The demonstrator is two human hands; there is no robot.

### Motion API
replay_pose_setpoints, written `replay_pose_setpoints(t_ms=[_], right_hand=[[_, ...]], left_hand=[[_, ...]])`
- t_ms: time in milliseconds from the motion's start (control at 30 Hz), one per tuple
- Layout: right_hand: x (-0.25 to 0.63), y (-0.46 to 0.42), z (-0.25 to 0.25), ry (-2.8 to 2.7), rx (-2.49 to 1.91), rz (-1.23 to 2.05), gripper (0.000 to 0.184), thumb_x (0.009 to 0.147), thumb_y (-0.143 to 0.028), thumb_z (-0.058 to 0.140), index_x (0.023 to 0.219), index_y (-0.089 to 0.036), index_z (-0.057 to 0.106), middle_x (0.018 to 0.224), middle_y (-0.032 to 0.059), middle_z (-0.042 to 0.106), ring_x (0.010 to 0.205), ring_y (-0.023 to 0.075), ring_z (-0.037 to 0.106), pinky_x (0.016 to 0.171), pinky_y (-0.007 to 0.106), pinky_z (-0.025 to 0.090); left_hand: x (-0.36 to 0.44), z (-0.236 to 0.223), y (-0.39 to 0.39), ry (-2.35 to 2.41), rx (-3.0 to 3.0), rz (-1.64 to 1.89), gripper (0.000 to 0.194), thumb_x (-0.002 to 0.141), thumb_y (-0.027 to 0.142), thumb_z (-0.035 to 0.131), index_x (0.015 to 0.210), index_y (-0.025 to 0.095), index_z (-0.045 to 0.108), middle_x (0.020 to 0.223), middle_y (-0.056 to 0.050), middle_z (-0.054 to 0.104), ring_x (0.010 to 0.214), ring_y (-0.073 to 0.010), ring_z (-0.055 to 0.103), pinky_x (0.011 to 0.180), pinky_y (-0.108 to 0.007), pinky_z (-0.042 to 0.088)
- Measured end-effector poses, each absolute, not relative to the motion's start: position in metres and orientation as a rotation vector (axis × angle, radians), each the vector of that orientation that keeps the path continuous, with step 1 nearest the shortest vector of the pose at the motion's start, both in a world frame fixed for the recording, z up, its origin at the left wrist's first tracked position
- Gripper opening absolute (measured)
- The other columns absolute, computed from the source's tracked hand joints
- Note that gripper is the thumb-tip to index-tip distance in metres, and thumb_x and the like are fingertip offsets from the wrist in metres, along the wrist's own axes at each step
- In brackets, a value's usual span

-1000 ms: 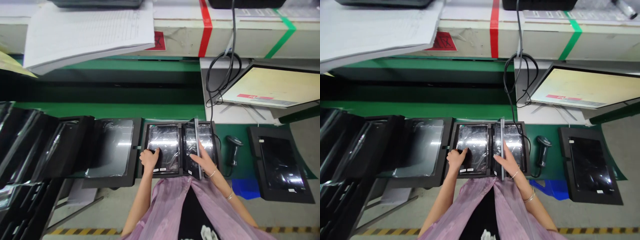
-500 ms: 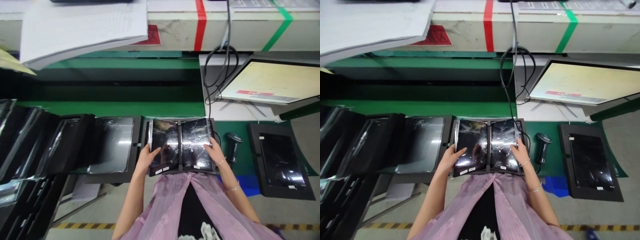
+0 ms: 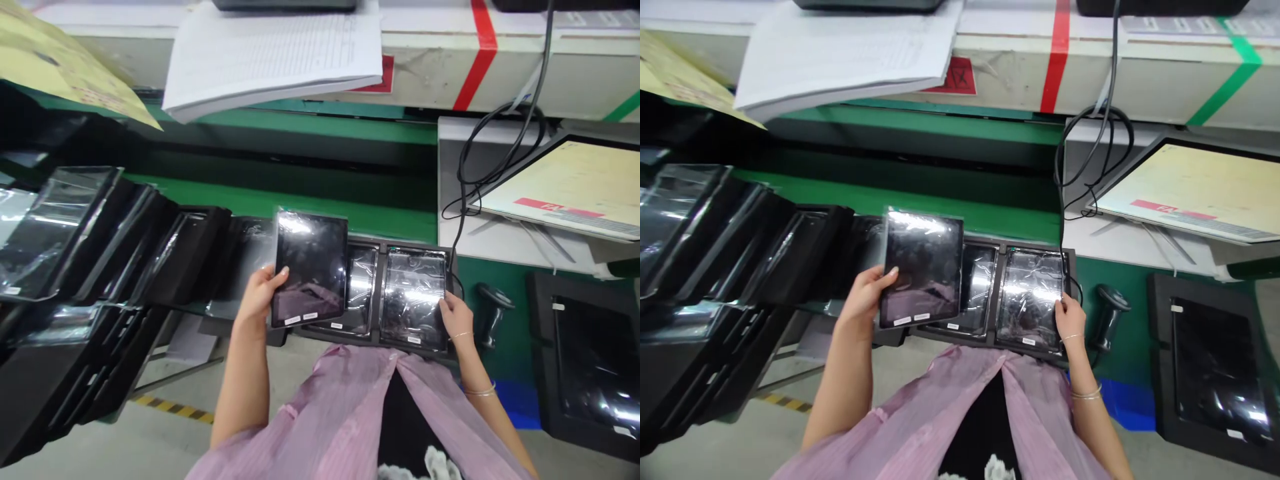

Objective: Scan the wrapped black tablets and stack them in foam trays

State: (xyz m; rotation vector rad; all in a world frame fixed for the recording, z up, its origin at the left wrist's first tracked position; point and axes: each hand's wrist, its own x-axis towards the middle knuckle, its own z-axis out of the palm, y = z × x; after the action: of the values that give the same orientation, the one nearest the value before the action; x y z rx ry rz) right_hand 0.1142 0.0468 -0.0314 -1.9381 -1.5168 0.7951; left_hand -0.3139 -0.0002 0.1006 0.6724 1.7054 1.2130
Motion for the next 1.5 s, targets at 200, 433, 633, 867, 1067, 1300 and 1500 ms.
replay_pose_setpoints(t_ms=[200, 433, 633, 867, 1067, 1300, 1500], right_hand=[[0.128, 0.032, -0.022, -1.643, -2.035, 0.502, 0.051, 0.082, -0.037, 0.041, 0.120, -0.007, 0.058, 0.119, 0.0228, 0.057, 0.116, 0.0336, 0.049, 0.102, 0.049, 0.038], [0.143, 0.024, -0.046, -1.776, -2.250, 0.640, 0.048, 0.081, -0.053, 0.043, 0.090, -0.010, 0.062, 0.087, 0.0200, 0.064, 0.087, 0.0328, 0.062, 0.077, 0.042, 0.050], [0.134, 0.026, -0.023, -1.862, -2.361, 0.487, 0.034, 0.087, -0.041, 0.040, 0.082, -0.014, 0.060, 0.092, 0.0195, 0.064, 0.084, 0.0299, 0.062, 0.070, 0.039, 0.045], [0.149, 0.069, 0.034, -1.913, -2.314, 0.532, 0.035, 0.080, -0.044, 0.052, 0.056, -0.019, 0.055, 0.059, 0.0076, 0.058, 0.062, 0.0211, 0.054, 0.060, 0.031, 0.036], [0.152, 0.113, 0.057, -1.837, -2.269, 0.559, 0.036, 0.075, -0.045, 0.055, 0.058, -0.013, 0.061, 0.055, 0.0076, 0.056, 0.056, 0.0163, 0.049, 0.056, 0.029, 0.032], [0.163, 0.092, 0.051, -1.818, -2.204, 0.486, 0.039, 0.074, -0.050, 0.051, 0.055, -0.016, 0.056, 0.055, 0.0065, 0.054, 0.057, 0.0158, 0.046, 0.056, 0.029, 0.030], [0.165, 0.034, 0.010, -1.894, -2.173, 0.504, 0.040, 0.076, -0.053, 0.041, 0.063, -0.018, 0.056, 0.068, 0.0100, 0.060, 0.069, 0.0217, 0.054, 0.065, 0.031, 0.035]], left_hand=[[-0.270, 0.027, 0.003, 1.732, 0.778, 0.974, 0.048, 0.055, 0.058, 0.067, 0.073, 0.014, 0.061, 0.069, -0.009, 0.066, 0.066, -0.0220, 0.062, 0.067, -0.035, 0.051], [-0.251, 0.023, -0.012, 2.439, 1.209, 0.679, 0.051, 0.086, 0.035, 0.050, 0.132, 0.013, 0.052, 0.144, -0.023, 0.041, 0.136, -0.0378, 0.035, 0.110, -0.053, 0.028], [-0.277, 0.014, -0.017, 2.499, 1.242, -0.038, 0.045, 0.091, 0.042, 0.044, 0.101, 0.003, 0.063, 0.086, -0.025, 0.068, 0.084, -0.0350, 0.068, 0.074, -0.039, 0.050], [-0.299, 0.072, 0.021, 2.429, 1.405, -0.128, 0.045, 0.089, 0.050, 0.044, 0.081, 0.011, 0.065, 0.091, -0.024, 0.068, 0.093, -0.0375, 0.066, 0.079, -0.044, 0.049], [-0.311, 0.113, 0.077, 2.420, 1.497, -0.022, 0.035, 0.081, 0.049, 0.053, 0.073, 0.016, 0.063, 0.084, -0.017, 0.066, 0.089, -0.0326, 0.064, 0.076, -0.042, 0.047], [-0.296, 0.103, 0.053, 2.427, 1.485, 0.095, 0.038, 0.084, 0.050, 0.047, 0.079, 0.016, 0.064, 0.085, -0.017, 0.067, 0.088, -0.0314, 0.064, 0.074, -0.039, 0.044], [-0.281, 0.049, -0.011, 2.434, 1.319, 0.269, 0.035, 0.088, 0.044, 0.049, 0.082, 0.014, 0.064, 0.080, -0.019, 0.068, 0.087, -0.0360, 0.065, 0.075, -0.040, 0.045]])
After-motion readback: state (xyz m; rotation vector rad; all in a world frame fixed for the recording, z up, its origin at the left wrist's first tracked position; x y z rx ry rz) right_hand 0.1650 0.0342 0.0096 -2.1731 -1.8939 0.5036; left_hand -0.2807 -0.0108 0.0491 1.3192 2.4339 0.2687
